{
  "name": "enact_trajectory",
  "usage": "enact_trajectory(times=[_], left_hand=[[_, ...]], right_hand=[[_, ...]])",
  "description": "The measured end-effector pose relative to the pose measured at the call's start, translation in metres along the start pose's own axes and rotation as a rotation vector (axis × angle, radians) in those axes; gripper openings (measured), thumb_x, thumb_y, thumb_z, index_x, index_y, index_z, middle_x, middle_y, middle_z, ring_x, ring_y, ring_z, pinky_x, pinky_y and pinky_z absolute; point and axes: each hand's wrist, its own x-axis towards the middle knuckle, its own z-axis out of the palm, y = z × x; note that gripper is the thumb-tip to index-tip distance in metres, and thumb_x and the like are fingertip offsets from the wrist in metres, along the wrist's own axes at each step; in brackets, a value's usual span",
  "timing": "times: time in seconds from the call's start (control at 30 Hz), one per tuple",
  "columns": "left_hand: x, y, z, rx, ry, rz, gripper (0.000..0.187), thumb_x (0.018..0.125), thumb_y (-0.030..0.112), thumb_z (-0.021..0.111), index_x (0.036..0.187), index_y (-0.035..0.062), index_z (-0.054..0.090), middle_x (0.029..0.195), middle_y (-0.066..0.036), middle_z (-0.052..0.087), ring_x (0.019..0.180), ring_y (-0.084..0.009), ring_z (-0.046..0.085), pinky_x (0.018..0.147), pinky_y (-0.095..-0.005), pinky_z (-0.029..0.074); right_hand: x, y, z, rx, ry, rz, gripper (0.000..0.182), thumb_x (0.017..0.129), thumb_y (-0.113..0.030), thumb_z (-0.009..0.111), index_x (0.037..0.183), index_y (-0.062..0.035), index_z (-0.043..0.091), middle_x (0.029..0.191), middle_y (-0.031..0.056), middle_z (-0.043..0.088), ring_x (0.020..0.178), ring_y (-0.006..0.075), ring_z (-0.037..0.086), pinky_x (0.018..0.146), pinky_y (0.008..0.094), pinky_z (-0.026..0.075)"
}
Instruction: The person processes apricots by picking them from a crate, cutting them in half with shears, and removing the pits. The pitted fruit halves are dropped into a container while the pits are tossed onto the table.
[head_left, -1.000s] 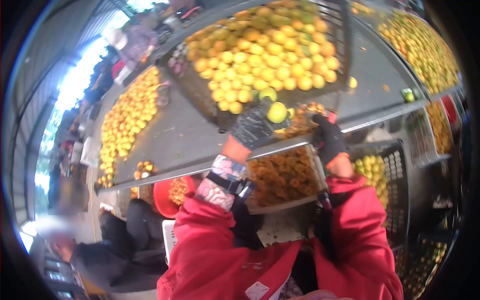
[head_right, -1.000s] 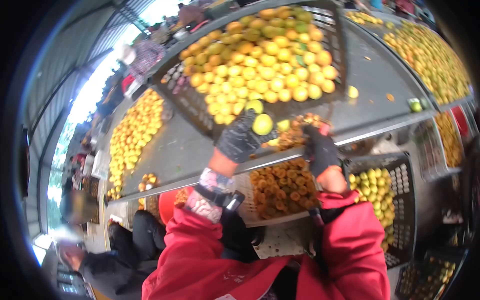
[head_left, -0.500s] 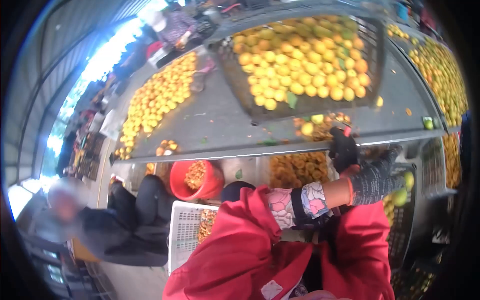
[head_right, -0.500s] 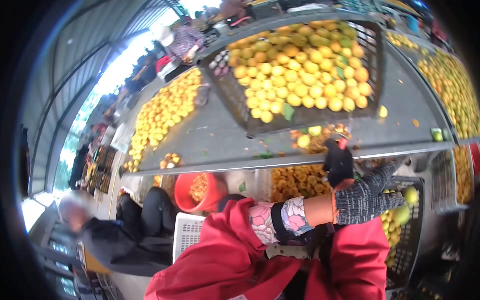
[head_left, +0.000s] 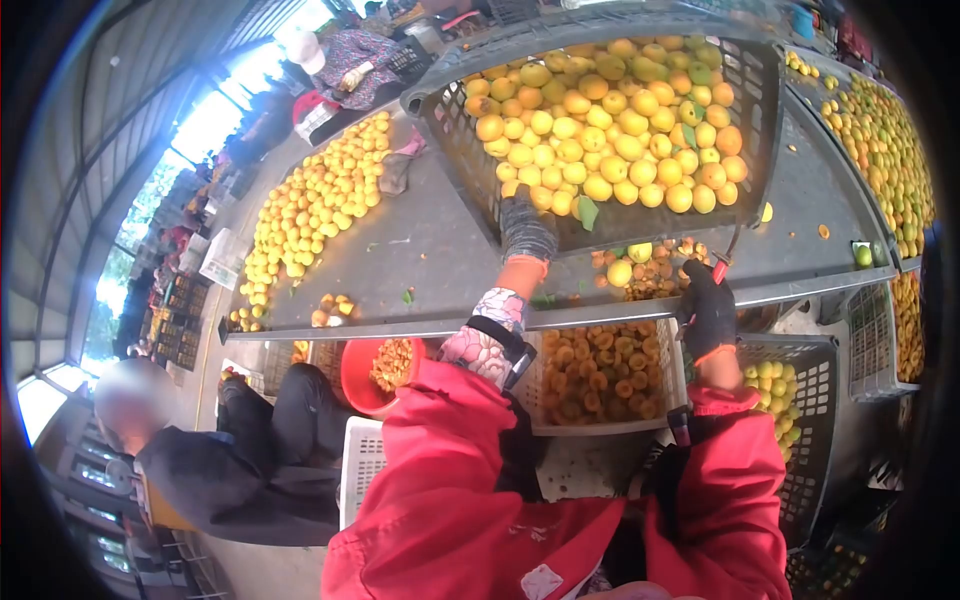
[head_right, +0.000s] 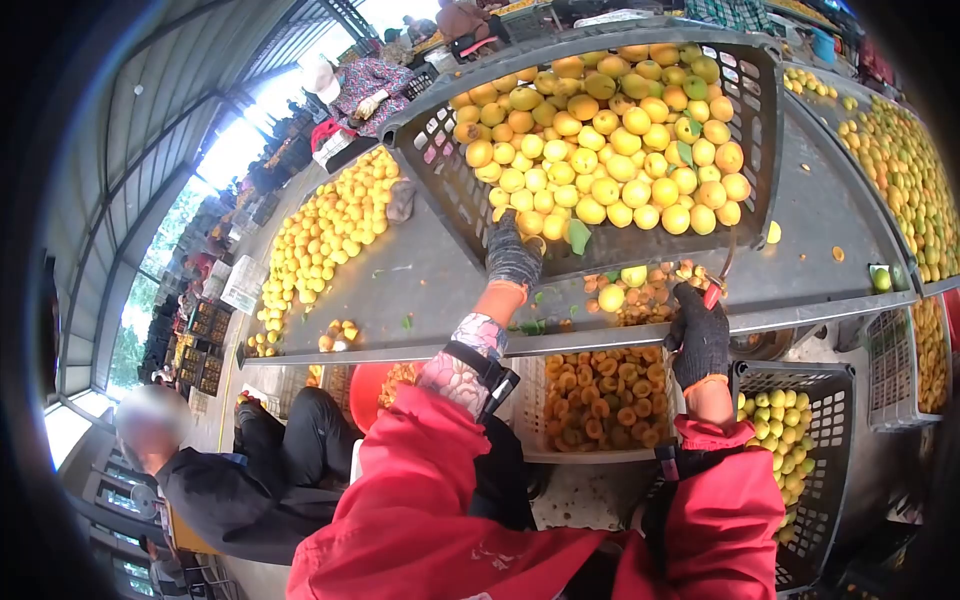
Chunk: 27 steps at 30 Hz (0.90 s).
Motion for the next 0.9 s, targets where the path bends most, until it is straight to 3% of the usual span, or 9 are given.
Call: enact_trajectory(times=[0.3, 0.33, 0.47, 0.57, 0.6, 0.7, 0.73, 0.83, 0.9], left_hand=[[0.007, 0.024, 0.008, 0.119, -0.106, -0.100, 0.074, 0.077, 0.029, 0.078, 0.138, 0.0017, 0.047, 0.135, -0.030, 0.045, 0.125, -0.0447, 0.047, 0.107, -0.0456, 0.039], [0.006, 0.030, 0.003, 0.063, -0.148, -0.121, 0.071, 0.076, 0.025, 0.078, 0.136, 0.0012, 0.049, 0.133, -0.029, 0.045, 0.122, -0.0443, 0.049, 0.105, -0.0466, 0.041], [0.002, 0.017, 0.013, -0.115, 0.011, 0.211, 0.055, 0.078, 0.011, 0.075, 0.128, 0.0004, 0.055, 0.125, -0.025, 0.053, 0.115, -0.0391, 0.054, 0.101, -0.0464, 0.044], [0.002, 0.004, 0.016, -0.379, -0.066, 0.259, 0.049, 0.079, 0.008, 0.074, 0.125, 0.0003, 0.058, 0.118, -0.022, 0.058, 0.108, -0.0371, 0.059, 0.098, -0.0445, 0.046], [0.004, 0.005, 0.012, -0.464, -0.096, 0.126, 0.044, 0.081, 0.007, 0.072, 0.122, -0.0001, 0.059, 0.111, -0.020, 0.061, 0.101, -0.0373, 0.061, 0.095, -0.0425, 0.048], [0.002, -0.005, -0.012, -0.139, 0.170, 0.343, 0.042, 0.082, 0.010, 0.072, 0.121, -0.0004, 0.059, 0.105, -0.019, 0.063, 0.101, -0.0383, 0.060, 0.092, -0.0423, 0.048], [-0.002, -0.002, -0.023, -0.125, 0.294, 0.449, 0.041, 0.082, 0.013, 0.073, 0.120, -0.0006, 0.060, 0.105, -0.020, 0.063, 0.099, -0.0392, 0.059, 0.090, -0.0422, 0.048], [-0.019, 0.019, -0.075, -0.146, 0.361, 0.348, 0.044, 0.082, 0.015, 0.074, 0.121, -0.0002, 0.059, 0.103, -0.019, 0.062, 0.099, -0.0394, 0.059, 0.091, -0.0434, 0.047], [-0.020, 0.008, -0.092, -0.077, 0.485, 0.235, 0.053, 0.082, 0.024, 0.075, 0.124, -0.0025, 0.055, 0.119, -0.023, 0.059, 0.112, -0.0425, 0.054, 0.101, -0.0478, 0.041]], right_hand=[[-0.003, -0.002, 0.005, -0.088, 0.015, -0.032, 0.019, 0.087, -0.023, 0.069, 0.090, -0.0082, 0.058, 0.055, -0.0005, 0.042, 0.041, 0.0120, 0.041, 0.038, 0.0268, 0.033], [-0.001, 0.000, 0.004, -0.080, 0.012, -0.029, 0.019, 0.087, -0.023, 0.069, 0.090, -0.0082, 0.058, 0.055, -0.0005, 0.042, 0.041, 0.0119, 0.041, 0.038, 0.0268, 0.034], [-0.002, -0.002, 0.013, -0.069, 0.000, -0.038, 0.019, 0.087, -0.023, 0.069, 0.089, -0.0088, 0.057, 0.057, -0.0006, 0.043, 0.042, 0.0116, 0.041, 0.039, 0.0276, 0.036], [-0.004, 0.000, 0.026, -0.075, -0.013, -0.065, 0.019, 0.087, -0.023, 0.068, 0.090, -0.0085, 0.057, 0.057, -0.0007, 0.043, 0.043, 0.0117, 0.042, 0.040, 0.0280, 0.037], [-0.005, 0.001, 0.030, -0.082, -0.020, -0.075, 0.019, 0.088, -0.023, 0.068, 0.090, -0.0083, 0.057, 0.057, -0.0007, 0.043, 0.043, 0.0117, 0.042, 0.040, 0.0281, 0.038], [-0.005, 0.003, 0.035, -0.132, -0.008, -0.069, 0.020, 0.088, -0.024, 0.068, 0.089, -0.0078, 0.057, 0.058, 0.0001, 0.046, 0.044, 0.0116, 0.044, 0.042, 0.0292, 0.038], [0.001, 0.005, 0.031, -0.241, 0.016, -0.152, 0.021, 0.088, -0.025, 0.068, 0.089, -0.0067, 0.058, 0.059, 0.0009, 0.048, 0.045, 0.0119, 0.045, 0.042, 0.0297, 0.038], [0.027, 0.008, 0.008, -0.473, 0.128, -0.378, 0.024, 0.089, -0.027, 0.067, 0.094, -0.0039, 0.063, 0.062, 0.0020, 0.052, 0.049, 0.0124, 0.049, 0.044, 0.0303, 0.039], [0.022, -0.017, 0.005, -0.470, 0.247, -0.400, 0.029, 0.089, -0.030, 0.067, 0.100, -0.0031, 0.066, 0.062, 0.0004, 0.050, 0.050, 0.0119, 0.048, 0.046, 0.0300, 0.038]])
